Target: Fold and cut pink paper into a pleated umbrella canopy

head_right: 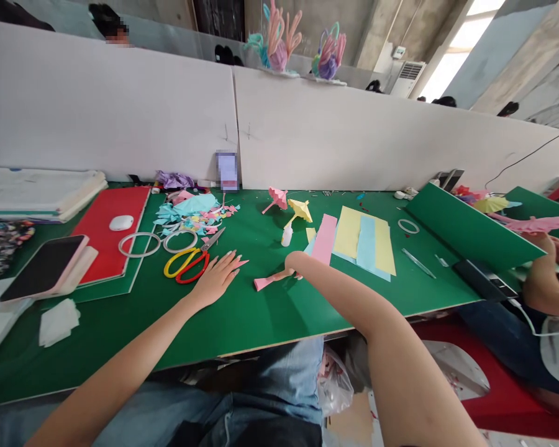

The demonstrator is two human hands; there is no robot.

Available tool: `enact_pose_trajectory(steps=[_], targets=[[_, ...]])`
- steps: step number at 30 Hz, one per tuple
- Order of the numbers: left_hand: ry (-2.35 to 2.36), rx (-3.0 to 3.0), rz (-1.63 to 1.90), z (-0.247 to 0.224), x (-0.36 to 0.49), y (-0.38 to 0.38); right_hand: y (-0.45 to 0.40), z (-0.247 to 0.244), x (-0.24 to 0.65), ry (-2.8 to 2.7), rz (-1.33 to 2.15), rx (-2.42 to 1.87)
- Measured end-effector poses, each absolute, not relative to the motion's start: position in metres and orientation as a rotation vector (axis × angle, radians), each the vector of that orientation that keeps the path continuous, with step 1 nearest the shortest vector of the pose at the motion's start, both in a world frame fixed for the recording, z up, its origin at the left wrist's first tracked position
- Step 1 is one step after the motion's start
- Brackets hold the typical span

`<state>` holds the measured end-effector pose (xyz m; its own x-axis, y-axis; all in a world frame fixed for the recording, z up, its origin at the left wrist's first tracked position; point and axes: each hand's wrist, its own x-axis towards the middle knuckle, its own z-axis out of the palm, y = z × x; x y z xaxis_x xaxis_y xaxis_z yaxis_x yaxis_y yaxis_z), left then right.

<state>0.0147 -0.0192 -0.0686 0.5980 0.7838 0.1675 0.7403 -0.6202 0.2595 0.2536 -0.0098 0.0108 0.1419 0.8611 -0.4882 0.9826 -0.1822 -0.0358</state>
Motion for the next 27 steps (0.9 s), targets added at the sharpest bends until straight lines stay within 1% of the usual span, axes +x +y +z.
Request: enact_pose_trajectory(steps=[5, 11, 15, 19, 24, 26, 27], targets=[[1.264, 2.579, 0.46, -0.067, 0.014, -0.016, -0.006, 0.018, 0.247, 1.348, -0.801, 1.926], [1.219, 2.436, 0.636, -0.065, 0.009, -0.008, -0.011, 0.03, 0.257, 1.295, -0.945, 1.809], [1.24, 2.254, 0.807, -0.061, 0.004, -0.006, -0.01, 0.042, 0.265, 1.437, -1.038, 1.764], [1.267, 1.979, 1.004, -0.046, -0.001, -0.006, -0.002, 0.06, 0.265, 1.648, -1.062, 1.761], [1.136, 1.701, 1.101, -0.008, 0.003, -0.011, 0.0, 0.083, 0.246, 2.047, -1.062, 1.863], [1.057, 1.616, 1.107, 0.011, 0.009, -0.015, -0.005, 0.09, 0.232, 2.295, -1.18, 1.854], [0.973, 1.472, 1.123, 0.021, 0.012, -0.018, -0.008, 0.092, 0.224, 2.4, -1.248, 1.827]])
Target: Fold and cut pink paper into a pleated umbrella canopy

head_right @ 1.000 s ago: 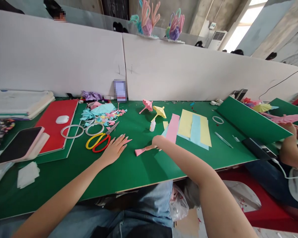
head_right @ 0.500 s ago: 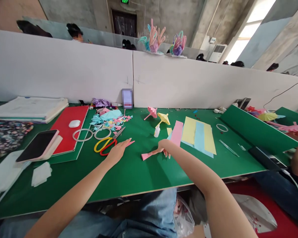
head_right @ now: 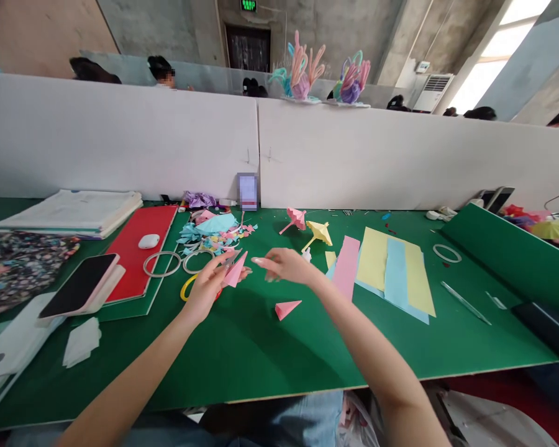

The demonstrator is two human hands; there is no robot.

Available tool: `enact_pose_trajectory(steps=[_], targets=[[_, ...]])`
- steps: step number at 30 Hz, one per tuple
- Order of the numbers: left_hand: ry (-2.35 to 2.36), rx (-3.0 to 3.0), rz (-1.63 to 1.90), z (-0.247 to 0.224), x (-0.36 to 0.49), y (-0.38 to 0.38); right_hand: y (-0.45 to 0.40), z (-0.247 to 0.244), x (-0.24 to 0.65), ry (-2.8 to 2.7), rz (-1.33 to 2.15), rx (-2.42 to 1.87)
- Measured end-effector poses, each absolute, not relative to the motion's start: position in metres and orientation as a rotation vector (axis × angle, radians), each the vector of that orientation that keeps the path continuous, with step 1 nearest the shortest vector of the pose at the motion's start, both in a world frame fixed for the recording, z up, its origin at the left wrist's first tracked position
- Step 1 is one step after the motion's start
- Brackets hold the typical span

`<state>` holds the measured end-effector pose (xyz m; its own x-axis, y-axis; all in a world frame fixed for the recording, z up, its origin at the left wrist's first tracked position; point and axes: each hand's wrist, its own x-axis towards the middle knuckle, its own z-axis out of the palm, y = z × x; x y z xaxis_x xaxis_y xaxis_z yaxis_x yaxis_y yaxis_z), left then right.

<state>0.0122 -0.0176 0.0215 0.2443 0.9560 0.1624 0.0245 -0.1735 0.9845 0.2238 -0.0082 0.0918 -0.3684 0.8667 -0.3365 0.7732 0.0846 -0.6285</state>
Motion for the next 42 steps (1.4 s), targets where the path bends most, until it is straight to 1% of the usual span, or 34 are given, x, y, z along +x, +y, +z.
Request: enact_pose_trajectory(steps=[1, 2, 3, 5, 7, 10, 13, 15, 18, 21, 23, 25, 27, 30, 32, 36, 42], targets=[[0.935, 1.37, 1.147, 0.032, 0.015, -0.019, -0.011, 0.092, 0.215, -2.192, 1.17, -1.515], [0.934, 1.324, 1.157, 0.042, 0.018, -0.021, -0.014, 0.091, 0.207, -2.096, 1.234, -1.197], [0.947, 1.325, 1.152, 0.052, 0.02, -0.022, -0.016, 0.09, 0.2, -1.975, 1.284, -0.977], [0.974, 1.421, 1.162, 0.072, 0.022, -0.023, -0.016, 0.084, 0.188, -1.705, 1.296, -0.845], [0.995, 1.523, 1.13, 0.09, 0.021, -0.024, -0.013, 0.081, 0.18, -1.555, 1.248, -0.843], [0.936, 1.605, 0.931, 0.111, 0.015, -0.021, -0.009, 0.085, 0.176, -1.456, 1.169, -0.889], [0.858, 1.525, 0.9, 0.12, 0.008, -0.016, -0.008, 0.095, 0.175, -1.444, 1.232, -0.85], [0.751, 1.37, 0.884, 0.119, 0.004, -0.01, -0.007, 0.1, 0.174, -1.454, 1.305, -0.76], [0.581, 1.101, 0.896, 0.109, 0.002, -0.002, -0.004, 0.099, 0.171, -1.507, 1.324, -0.634], [0.518, 0.904, 0.918, 0.1, 0.006, 0.001, 0.0, 0.092, 0.166, -1.534, 1.235, -0.647], [0.528, 0.877, 0.876, 0.098, 0.009, 0.0, 0.001, 0.088, 0.164, -1.512, 1.157, -0.671], [0.607, 0.97, 0.809, 0.1, 0.01, -0.003, 0.0, 0.086, 0.162, -1.477, 1.147, -0.687], [0.78, 1.194, 0.764, 0.103, 0.008, -0.006, -0.001, 0.086, 0.162, -1.437, 1.171, -0.708], [1.144, 1.617, 0.839, 0.109, -0.001, -0.01, -0.004, 0.088, 0.163, -1.419, 1.158, -0.738], [1.282, 1.769, 0.865, 0.113, -0.009, -0.012, -0.005, 0.089, 0.163, -1.396, 1.197, -0.736], [1.15, 1.89, 0.689, 0.12, -0.014, -0.018, -0.007, 0.088, 0.163, -1.301, 1.437, -0.692], [1.137, 1.965, 0.668, 0.112, -0.002, -0.023, -0.011, 0.085, 0.161, -1.115, 1.653, -0.714]])
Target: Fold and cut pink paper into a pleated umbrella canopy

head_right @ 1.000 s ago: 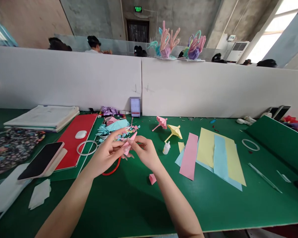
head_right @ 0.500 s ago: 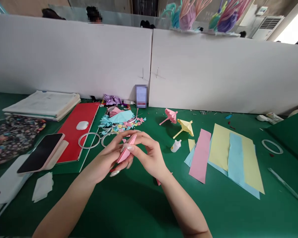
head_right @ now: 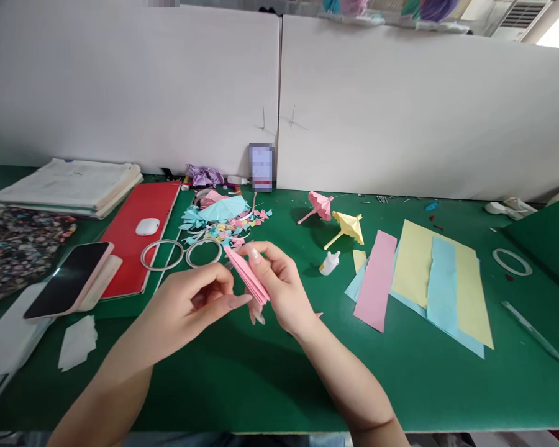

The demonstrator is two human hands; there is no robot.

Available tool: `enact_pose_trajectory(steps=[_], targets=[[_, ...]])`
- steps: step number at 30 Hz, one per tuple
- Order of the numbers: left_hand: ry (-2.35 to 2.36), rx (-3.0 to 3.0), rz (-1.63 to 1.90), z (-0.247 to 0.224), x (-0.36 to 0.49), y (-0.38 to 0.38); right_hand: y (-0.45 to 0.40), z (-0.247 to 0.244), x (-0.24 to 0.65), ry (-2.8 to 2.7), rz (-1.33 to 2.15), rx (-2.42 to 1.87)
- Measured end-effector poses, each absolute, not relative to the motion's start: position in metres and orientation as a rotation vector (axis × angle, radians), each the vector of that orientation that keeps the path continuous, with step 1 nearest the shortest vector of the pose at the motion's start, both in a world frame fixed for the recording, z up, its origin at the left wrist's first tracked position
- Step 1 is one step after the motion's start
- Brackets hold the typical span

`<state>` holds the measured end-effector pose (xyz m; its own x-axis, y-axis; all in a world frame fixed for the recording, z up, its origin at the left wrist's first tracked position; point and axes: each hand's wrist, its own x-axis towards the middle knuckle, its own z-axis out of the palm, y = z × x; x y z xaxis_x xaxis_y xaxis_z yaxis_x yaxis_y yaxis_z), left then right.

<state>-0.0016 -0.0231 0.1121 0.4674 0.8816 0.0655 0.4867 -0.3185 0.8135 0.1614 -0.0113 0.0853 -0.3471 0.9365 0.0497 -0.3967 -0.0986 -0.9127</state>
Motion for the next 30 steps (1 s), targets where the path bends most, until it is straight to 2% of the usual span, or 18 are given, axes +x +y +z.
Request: enact_pose_trajectory(steps=[11, 21, 30], targets=[[0.972, 1.71, 0.733, 0.113, 0.01, -0.027, -0.026, 0.088, 0.156, -1.03, 1.827, -0.622], [0.954, 1.6, 0.675, 0.117, 0.006, -0.031, -0.033, 0.092, 0.157, -1.179, 1.654, -0.675], [0.898, 1.546, 0.672, 0.117, 0.004, -0.033, -0.036, 0.093, 0.157, -1.204, 1.692, -0.596]])
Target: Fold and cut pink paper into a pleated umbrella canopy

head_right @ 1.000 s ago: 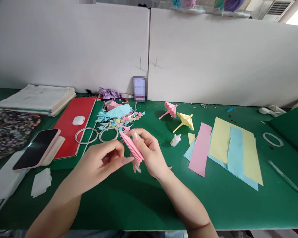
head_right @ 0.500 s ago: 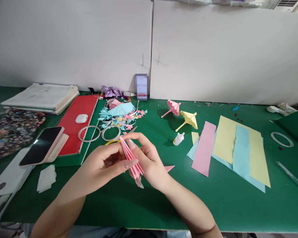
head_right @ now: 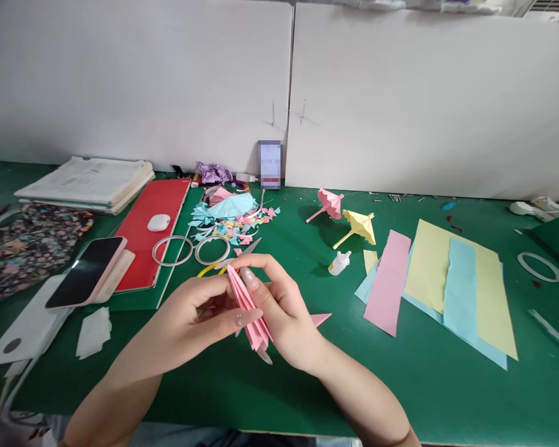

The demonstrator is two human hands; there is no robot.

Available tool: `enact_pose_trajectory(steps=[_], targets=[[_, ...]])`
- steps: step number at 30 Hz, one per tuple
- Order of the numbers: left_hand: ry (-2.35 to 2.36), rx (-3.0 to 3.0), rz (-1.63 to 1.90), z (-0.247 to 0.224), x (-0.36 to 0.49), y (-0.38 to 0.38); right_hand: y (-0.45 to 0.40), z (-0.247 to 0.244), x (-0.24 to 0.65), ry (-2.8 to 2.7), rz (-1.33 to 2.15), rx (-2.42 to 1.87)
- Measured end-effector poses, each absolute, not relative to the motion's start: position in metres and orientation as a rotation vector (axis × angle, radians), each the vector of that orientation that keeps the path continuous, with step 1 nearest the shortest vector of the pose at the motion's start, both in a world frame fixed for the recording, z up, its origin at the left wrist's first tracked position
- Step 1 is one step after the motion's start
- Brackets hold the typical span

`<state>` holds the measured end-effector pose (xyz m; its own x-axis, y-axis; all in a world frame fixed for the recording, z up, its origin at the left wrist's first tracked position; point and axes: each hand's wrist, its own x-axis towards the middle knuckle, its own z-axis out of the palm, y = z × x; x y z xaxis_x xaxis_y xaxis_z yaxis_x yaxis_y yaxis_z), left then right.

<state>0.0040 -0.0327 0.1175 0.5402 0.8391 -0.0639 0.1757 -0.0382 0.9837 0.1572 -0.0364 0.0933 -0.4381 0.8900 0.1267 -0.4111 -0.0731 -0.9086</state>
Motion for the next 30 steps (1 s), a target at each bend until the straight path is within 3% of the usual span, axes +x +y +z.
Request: enact_pose_trajectory(steps=[22, 30], targets=[[0.923, 1.54, 0.654, 0.1167, 0.0026, -0.0347, -0.0424, 0.0883, 0.1587, -1.507, 1.337, -0.699], [0.94, 1.623, 0.64, 0.1216, 0.0004, -0.0366, -0.0459, 0.0932, 0.1581, -1.379, 1.313, -0.75]])
